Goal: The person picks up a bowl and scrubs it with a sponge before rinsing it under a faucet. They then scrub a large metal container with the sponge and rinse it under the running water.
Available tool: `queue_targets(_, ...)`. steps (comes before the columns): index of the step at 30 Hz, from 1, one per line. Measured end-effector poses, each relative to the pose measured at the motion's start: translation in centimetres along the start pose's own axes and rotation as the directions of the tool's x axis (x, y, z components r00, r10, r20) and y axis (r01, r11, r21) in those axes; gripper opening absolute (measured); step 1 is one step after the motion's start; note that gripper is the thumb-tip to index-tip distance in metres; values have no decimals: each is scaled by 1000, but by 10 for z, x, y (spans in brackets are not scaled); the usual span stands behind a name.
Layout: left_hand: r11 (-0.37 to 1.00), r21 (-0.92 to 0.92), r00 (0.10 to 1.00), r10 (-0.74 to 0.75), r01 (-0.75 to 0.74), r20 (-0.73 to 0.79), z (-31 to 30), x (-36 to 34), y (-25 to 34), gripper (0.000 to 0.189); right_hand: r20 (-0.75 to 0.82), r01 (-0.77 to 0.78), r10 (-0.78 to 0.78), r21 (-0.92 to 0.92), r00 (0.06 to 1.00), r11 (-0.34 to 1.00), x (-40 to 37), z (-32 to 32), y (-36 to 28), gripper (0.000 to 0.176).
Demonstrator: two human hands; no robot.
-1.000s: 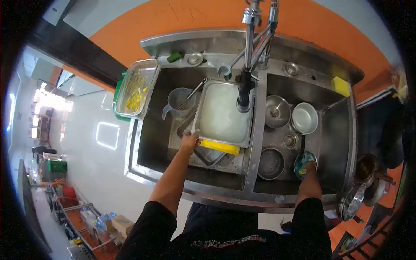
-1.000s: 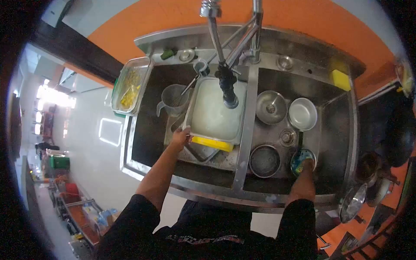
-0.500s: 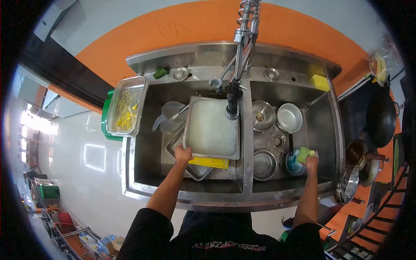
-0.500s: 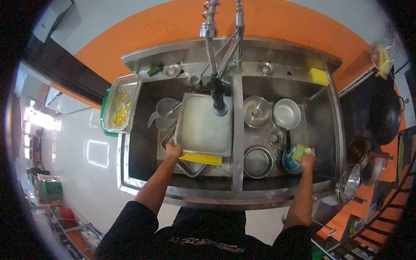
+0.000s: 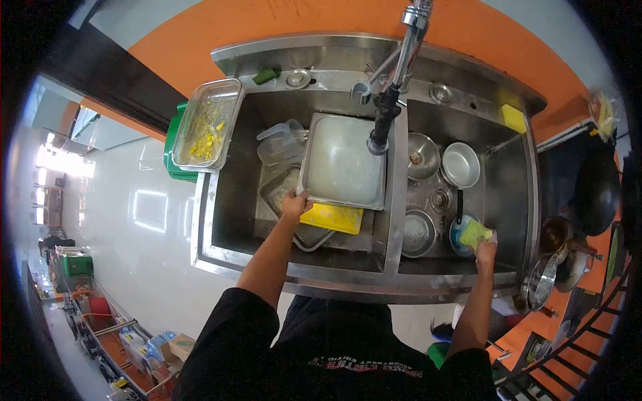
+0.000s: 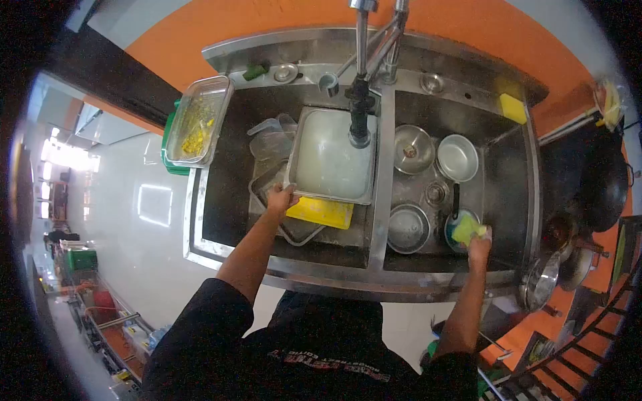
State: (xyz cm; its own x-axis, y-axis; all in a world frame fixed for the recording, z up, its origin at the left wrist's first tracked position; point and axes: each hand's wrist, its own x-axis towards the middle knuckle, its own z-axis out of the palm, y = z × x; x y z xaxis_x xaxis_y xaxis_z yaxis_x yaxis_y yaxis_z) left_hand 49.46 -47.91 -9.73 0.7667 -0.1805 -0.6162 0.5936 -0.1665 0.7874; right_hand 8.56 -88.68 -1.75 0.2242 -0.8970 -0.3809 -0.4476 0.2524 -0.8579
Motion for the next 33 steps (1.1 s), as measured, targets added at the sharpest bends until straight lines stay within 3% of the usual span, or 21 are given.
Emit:
queue_targets(3,986,-136,992,-109,99,-63,-13,20,-13,29,27,18,-18,-2,999,1000,-2,-6,3,34)
queue_targets(5,962,-216,974,-196,169,-111,-26,57,-60,31,32,5,-5,-5,999,1000,-13,-6,-3,36)
queue_targets(6,987,138,988,101,-84,-120,-31,80,-94,34,37,8,-7,-8,999,1000,-15,-7,0,36)
queue_targets(7,826,467,928,371,-316,-28,-23,59,-79,38,29,-4,4,15,1000,1000,-17,-10,4,37)
queue_targets(8,919,348,975,215,-185,-48,-7,38,-67,47,21,-18,17,37,1000,999,-15,-11,8,38)
queue_targets(9,921,346,976,209,-179,-53,0,43,-71,47,25,-19,18,30,1000,999,-19,-9,6,38)
queue_targets(11,770,620,883,387,-150,-268,1,52,-93,53,-25,-51,53,65,998,997,-35,-10,1,35)
queue_targets(13,799,581,917,335,-155,-216,0,48,-94,59,-25,-50,51,67,998,997,-36,-14,11,36)
queue_targets(15,763,600,804,502,-239,-318,-4,46,-95,59,-35,-47,50,80,998,996,-41,-18,13,36)
queue_targets(16,799,596,888,330,-80,-322,-11,46,-87,61,-46,-67,71,83,996,994,-47,-20,10,37)
queue_targets(17,798,598,889,326,-77,-321,-21,42,-82,61,-55,-87,91,85,994,993,-52,-19,7,37)
queue_targets(19,534,840,994,-7,99,-113,-38,43,-81,61,-41,-86,88,58,995,995,-49,-28,13,37)
queue_targets(20,532,841,994,-6,97,-111,-39,43,-82,61,-26,-82,83,35,996,996,-48,-32,17,38)
queue_targets(23,310,938,987,15,-155,159,-43,46,-102,51,-44,-42,46,72,998,997,-59,-30,10,38)
queue_targets(24,308,938,986,17,-160,163,-39,38,-87,51,-48,-41,45,75,998,996,-61,-28,8,38)
queue_targets(26,106,963,950,-171,-247,263,-24,-5,-24,46,-82,-39,56,199,995,979,-65,-24,3,40)
queue_targets(27,105,961,948,-168,-254,269,-20,-22,-3,46,-89,-35,54,202,995,979,-63,-25,1,40)
queue_targets(29,-96,974,937,266,-206,224,-19,-47,20,55,-102,-20,47,249,994,968,-63,-28,3,40)
queue_targets(30,-101,972,936,267,-210,230,-24,-48,18,55,-107,-21,49,253,993,967,-63,-31,6,40)
queue_targets(32,170,983,988,122,74,-96,-40,-51,17,81,-91,2,26,297,995,955,-60,-31,9,35)
queue_targets(33,166,984,986,134,72,-95,-46,-48,4,81,-91,4,25,308,996,951,-63,-30,8,35)
